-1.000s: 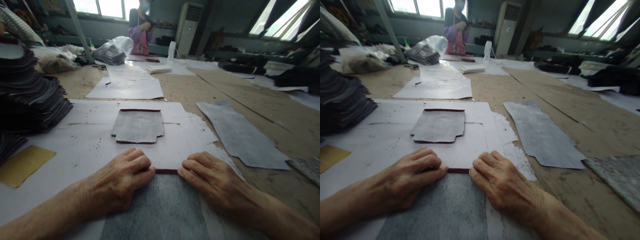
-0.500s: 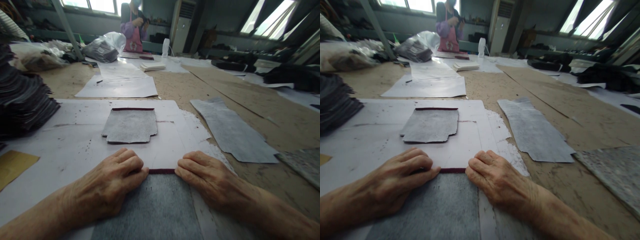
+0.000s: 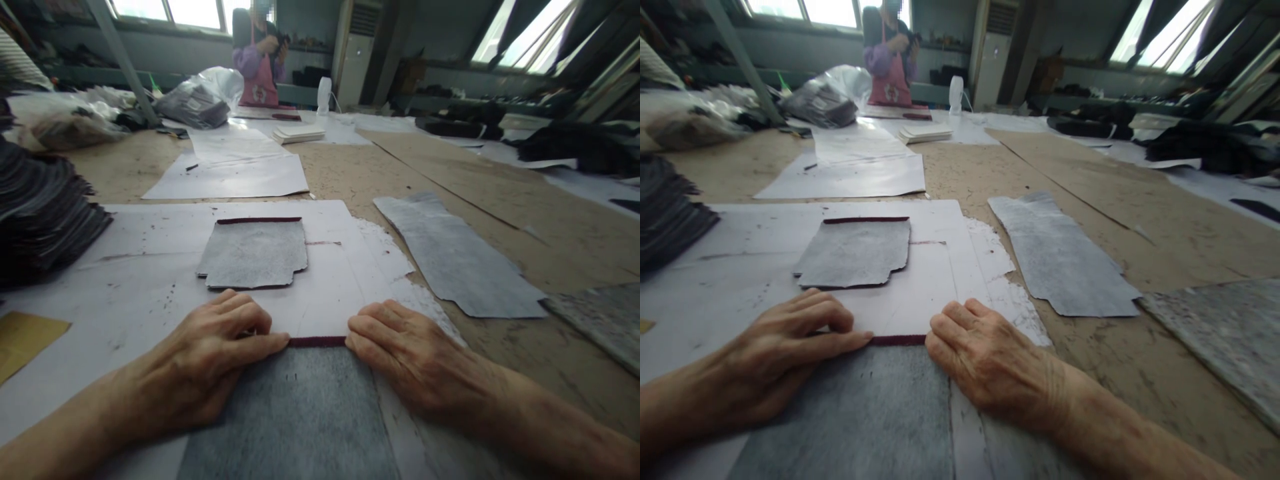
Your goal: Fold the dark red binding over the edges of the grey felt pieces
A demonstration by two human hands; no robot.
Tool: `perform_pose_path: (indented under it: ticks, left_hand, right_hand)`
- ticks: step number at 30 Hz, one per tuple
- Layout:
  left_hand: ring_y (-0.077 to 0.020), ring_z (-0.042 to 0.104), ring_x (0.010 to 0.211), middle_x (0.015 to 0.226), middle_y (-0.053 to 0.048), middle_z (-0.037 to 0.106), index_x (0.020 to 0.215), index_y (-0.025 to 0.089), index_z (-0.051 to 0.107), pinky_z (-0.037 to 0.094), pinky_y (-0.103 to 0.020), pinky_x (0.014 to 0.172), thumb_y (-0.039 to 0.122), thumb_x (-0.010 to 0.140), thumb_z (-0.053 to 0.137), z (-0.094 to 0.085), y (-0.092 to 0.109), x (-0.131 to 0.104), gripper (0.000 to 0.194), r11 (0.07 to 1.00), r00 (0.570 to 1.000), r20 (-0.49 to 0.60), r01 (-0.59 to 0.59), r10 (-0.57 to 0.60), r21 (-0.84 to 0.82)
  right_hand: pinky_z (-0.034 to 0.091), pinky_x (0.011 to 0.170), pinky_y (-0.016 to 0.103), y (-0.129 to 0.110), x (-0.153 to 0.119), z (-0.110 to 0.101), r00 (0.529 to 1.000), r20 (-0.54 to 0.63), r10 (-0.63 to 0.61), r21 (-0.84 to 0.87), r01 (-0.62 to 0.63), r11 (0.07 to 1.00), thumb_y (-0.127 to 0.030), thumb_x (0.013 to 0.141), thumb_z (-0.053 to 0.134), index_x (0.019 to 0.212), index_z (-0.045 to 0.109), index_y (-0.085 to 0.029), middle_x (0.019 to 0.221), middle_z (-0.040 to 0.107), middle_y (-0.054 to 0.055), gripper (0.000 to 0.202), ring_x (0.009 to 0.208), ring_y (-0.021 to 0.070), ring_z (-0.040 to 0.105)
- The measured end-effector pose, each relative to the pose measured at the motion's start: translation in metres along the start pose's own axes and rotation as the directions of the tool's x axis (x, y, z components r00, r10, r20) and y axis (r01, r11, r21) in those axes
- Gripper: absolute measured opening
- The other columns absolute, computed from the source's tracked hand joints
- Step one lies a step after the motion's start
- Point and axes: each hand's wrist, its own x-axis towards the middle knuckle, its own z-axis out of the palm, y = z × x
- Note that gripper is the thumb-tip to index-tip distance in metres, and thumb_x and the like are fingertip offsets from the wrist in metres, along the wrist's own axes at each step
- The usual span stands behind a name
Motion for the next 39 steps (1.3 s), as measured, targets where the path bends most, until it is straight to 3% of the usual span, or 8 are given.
perform_pose_path:
  ticks: [12,15,19,22,29,32,36,39]
  left_hand:
    - [-0.0182,0.049,0.081,0.09,-0.008,0.057,0.095,0.014,0.057,0.039,-0.037,0.074,0.002,0.082,0.034,-0.021,0.012,0.019,0.03,0.971,0.957,0.285,-0.118,0.055,0.21]
    - [-0.0171,0.049,0.078,0.09,-0.008,0.056,0.093,0.014,0.059,0.041,-0.035,0.072,0.003,0.081,0.034,-0.026,0.011,0.021,0.03,0.988,0.95,0.311,-0.082,0.037,0.134]
    - [-0.0147,0.052,0.081,0.093,-0.005,0.055,0.092,0.019,0.062,0.043,-0.03,0.071,0.008,0.083,0.04,-0.036,0.01,0.025,0.026,0.988,0.983,0.093,0.156,-0.157,0.019]
    - [-0.0162,0.052,0.079,0.091,-0.005,0.056,0.095,0.019,0.061,0.042,-0.033,0.069,0.013,0.083,0.046,-0.028,0.025,0.039,0.02,0.981,0.983,-0.074,0.173,-0.167,0.087]
    - [-0.0167,0.047,0.068,0.074,-0.006,0.054,0.076,0.013,0.06,0.045,-0.036,0.063,0.008,0.081,0.039,0.03,0.052,0.059,0.021,0.988,0.99,-0.009,0.142,-0.141,0.063]
    - [-0.0163,0.046,0.068,0.073,-0.007,0.052,0.082,0.013,0.061,0.046,-0.033,0.06,0.007,0.082,0.038,0.038,0.05,0.055,0.024,0.988,0.983,-0.095,0.156,-0.156,-0.006]
    - [-0.0152,0.047,0.067,0.073,-0.006,0.05,0.094,0.015,0.062,0.046,-0.031,0.058,0.006,0.083,0.039,0.039,0.048,0.052,0.027,0.984,0.972,-0.169,0.149,-0.163,-0.094]
    - [-0.0159,0.048,0.072,0.079,-0.007,0.052,0.103,0.016,0.06,0.047,-0.031,0.061,0.005,0.083,0.041,0.04,0.048,0.052,0.03,0.98,0.969,-0.171,0.158,-0.178,-0.125]
  right_hand:
    - [0.039,0.071,0.032,-0.001,-0.002,0.002,0.998,0.067,-0.005,-0.056,0.008,0.998,-0.014,0.09,0.035,0.09,0.055,-0.012,0.087,0.053,0.006,0.02,0.077,0.0166,0.041]
    - [0.037,0.069,0.031,-0.001,-0.002,0.002,0.998,0.056,-0.009,-0.061,0.013,0.998,-0.014,0.09,0.036,0.085,0.054,-0.013,0.086,0.053,0.006,0.019,0.076,0.0163,0.04]
    - [0.037,0.068,0.031,0.0,-0.002,0.004,0.999,0.038,-0.019,-0.073,0.021,0.997,-0.013,0.089,0.038,0.084,0.053,-0.014,0.085,0.052,0.004,0.016,0.074,0.016,0.039]
    - [0.037,0.068,0.032,0.001,-0.003,0.005,0.999,0.037,-0.025,-0.081,0.028,0.996,-0.014,0.089,0.038,0.086,0.053,-0.014,0.087,0.052,0.004,0.015,0.075,0.0165,0.04]
    - [0.04,0.07,0.033,0.001,-0.005,0.012,0.998,-0.057,-0.001,-0.025,-0.001,1.0,-0.013,0.089,0.036,0.087,0.055,-0.013,0.085,0.055,0.006,0.019,0.076,0.0172,0.043]
    - [0.043,0.071,0.032,0.007,-0.009,0.015,0.965,-0.213,0.152,0.126,-0.127,0.984,-0.012,0.088,0.037,0.087,0.054,-0.012,0.084,0.056,0.007,0.017,0.078,0.0167,0.047]
    - [0.044,0.073,0.026,0.006,-0.018,0.008,0.831,-0.327,0.45,0.313,-0.354,0.881,-0.011,0.088,0.038,0.087,0.054,-0.014,0.082,0.057,0.006,0.016,0.079,0.0135,0.052]
    - [0.044,0.068,0.026,-0.008,-0.025,0.003,0.858,-0.318,0.405,0.259,-0.332,0.907,-0.006,0.085,0.038,0.086,0.058,-0.014,0.08,0.056,0.006,0.021,0.076,0.0144,0.051]
